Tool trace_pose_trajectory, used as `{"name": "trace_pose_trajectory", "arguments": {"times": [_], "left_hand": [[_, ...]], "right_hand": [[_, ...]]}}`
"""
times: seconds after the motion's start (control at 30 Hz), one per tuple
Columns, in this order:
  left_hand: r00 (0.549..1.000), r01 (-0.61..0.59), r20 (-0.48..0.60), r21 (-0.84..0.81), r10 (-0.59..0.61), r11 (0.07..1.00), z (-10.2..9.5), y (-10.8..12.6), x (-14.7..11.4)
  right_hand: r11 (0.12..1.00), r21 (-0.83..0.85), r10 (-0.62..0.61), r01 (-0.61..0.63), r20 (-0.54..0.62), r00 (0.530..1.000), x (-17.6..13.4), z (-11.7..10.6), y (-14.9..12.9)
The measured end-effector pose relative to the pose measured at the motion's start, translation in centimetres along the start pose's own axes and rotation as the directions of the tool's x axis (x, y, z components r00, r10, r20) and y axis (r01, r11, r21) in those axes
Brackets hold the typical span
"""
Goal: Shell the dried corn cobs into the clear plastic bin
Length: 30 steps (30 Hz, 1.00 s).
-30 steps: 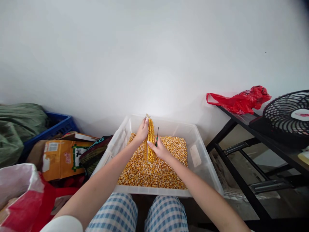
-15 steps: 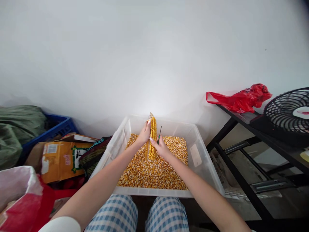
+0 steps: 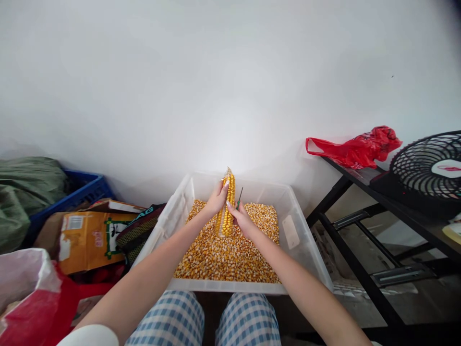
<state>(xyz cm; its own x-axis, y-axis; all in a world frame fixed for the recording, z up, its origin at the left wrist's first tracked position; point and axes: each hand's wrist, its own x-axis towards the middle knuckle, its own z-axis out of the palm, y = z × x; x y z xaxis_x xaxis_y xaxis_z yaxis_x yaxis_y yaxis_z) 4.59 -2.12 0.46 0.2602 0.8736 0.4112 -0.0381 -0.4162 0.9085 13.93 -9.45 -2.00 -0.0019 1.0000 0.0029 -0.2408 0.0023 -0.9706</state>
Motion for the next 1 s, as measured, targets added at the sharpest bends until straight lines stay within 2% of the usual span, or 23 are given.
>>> {"name": "trace_pose_trajectory", "arguments": {"times": [0.1, 0.17, 0.27, 0.37, 0.43, 0.5, 0.53, 0.57, 0.6, 0.67, 0.73, 0.77, 0.83, 0.9, 0.97, 1.0], "left_hand": [[0.999, -0.053, 0.000, 0.050, 0.053, 0.997, 0.0, -0.3, -0.1], [0.999, -0.039, -0.014, 0.059, 0.040, 0.998, -0.2, -0.3, -0.1], [0.998, 0.058, -0.029, -0.029, -0.059, 0.998, -0.6, -0.2, 0.1], [0.976, 0.216, 0.034, -0.241, -0.214, 0.946, -0.7, -0.1, 0.1], [0.920, 0.391, 0.176, -0.338, -0.350, 0.856, -0.5, 0.0, -0.1], [0.832, 0.547, 0.317, -0.335, -0.455, 0.767, 0.0, -0.1, -0.6], [0.809, 0.579, 0.346, -0.326, -0.476, 0.747, 0.3, -0.1, -0.9], [0.810, 0.578, 0.339, -0.326, -0.478, 0.748, 0.5, -0.1, -1.1], [0.835, 0.545, 0.298, -0.332, -0.462, 0.770, 0.8, -0.1, -1.3], [0.904, 0.428, 0.144, -0.321, -0.403, 0.845, 1.0, 0.0, -1.5], [0.946, 0.314, -0.002, -0.244, -0.324, 0.918, 1.1, 0.1, -1.5], [0.957, 0.271, -0.047, -0.192, -0.285, 0.943, 1.0, 0.2, -1.5], [0.974, 0.209, -0.072, -0.080, -0.215, 0.975, 0.9, 0.3, -1.5], [0.983, 0.179, -0.051, 0.063, -0.176, 0.982, 1.0, 0.3, -1.6], [0.983, 0.182, -0.031, 0.248, -0.180, 0.952, 1.2, 0.4, -1.9], [0.982, 0.185, -0.020, 0.341, -0.190, 0.922, 1.3, 0.4, -2.0]], "right_hand": [[0.998, 0.044, 0.035, -0.036, 0.015, 0.999, 0.2, -0.3, 0.2], [0.997, 0.065, 0.043, -0.044, 0.010, 0.999, 0.3, -0.5, 0.1], [0.992, 0.119, 0.026, -0.027, 0.009, 1.000, 0.3, -0.4, 0.0], [0.985, 0.172, 0.008, -0.011, 0.018, 1.000, 0.3, -0.2, -0.2], [0.976, 0.217, -0.004, 0.001, 0.010, 1.000, 0.3, 0.0, -0.3], [0.971, 0.240, -0.014, 0.014, -0.004, 1.000, 0.6, -0.1, -0.4], [0.974, 0.227, -0.011, 0.014, -0.017, 1.000, 0.8, -0.3, -0.4], [0.981, 0.193, 0.004, 0.003, -0.036, 0.999, 1.0, -0.6, -0.5], [0.990, 0.140, 0.033, -0.023, -0.064, 0.997, 1.3, -0.9, -0.6], [0.994, -0.003, 0.110, -0.112, -0.149, 0.983, 1.8, -2.0, -0.6], [0.962, -0.183, 0.155, -0.203, -0.250, 0.956, 2.4, -3.2, -0.6], [0.934, -0.284, 0.129, -0.214, -0.291, 0.948, 2.6, -3.8, -0.6], [0.885, -0.442, -0.015, -0.146, -0.339, 0.941, 2.9, -4.7, -0.9], [0.893, -0.450, -0.156, -0.022, -0.354, 0.922, 3.0, -5.0, -1.5], [0.952, -0.293, -0.195, 0.092, -0.345, 0.918, 2.9, -4.8, -2.5], [0.971, -0.193, -0.195, 0.139, -0.311, 0.930, 2.8, -4.5, -3.0]]}}
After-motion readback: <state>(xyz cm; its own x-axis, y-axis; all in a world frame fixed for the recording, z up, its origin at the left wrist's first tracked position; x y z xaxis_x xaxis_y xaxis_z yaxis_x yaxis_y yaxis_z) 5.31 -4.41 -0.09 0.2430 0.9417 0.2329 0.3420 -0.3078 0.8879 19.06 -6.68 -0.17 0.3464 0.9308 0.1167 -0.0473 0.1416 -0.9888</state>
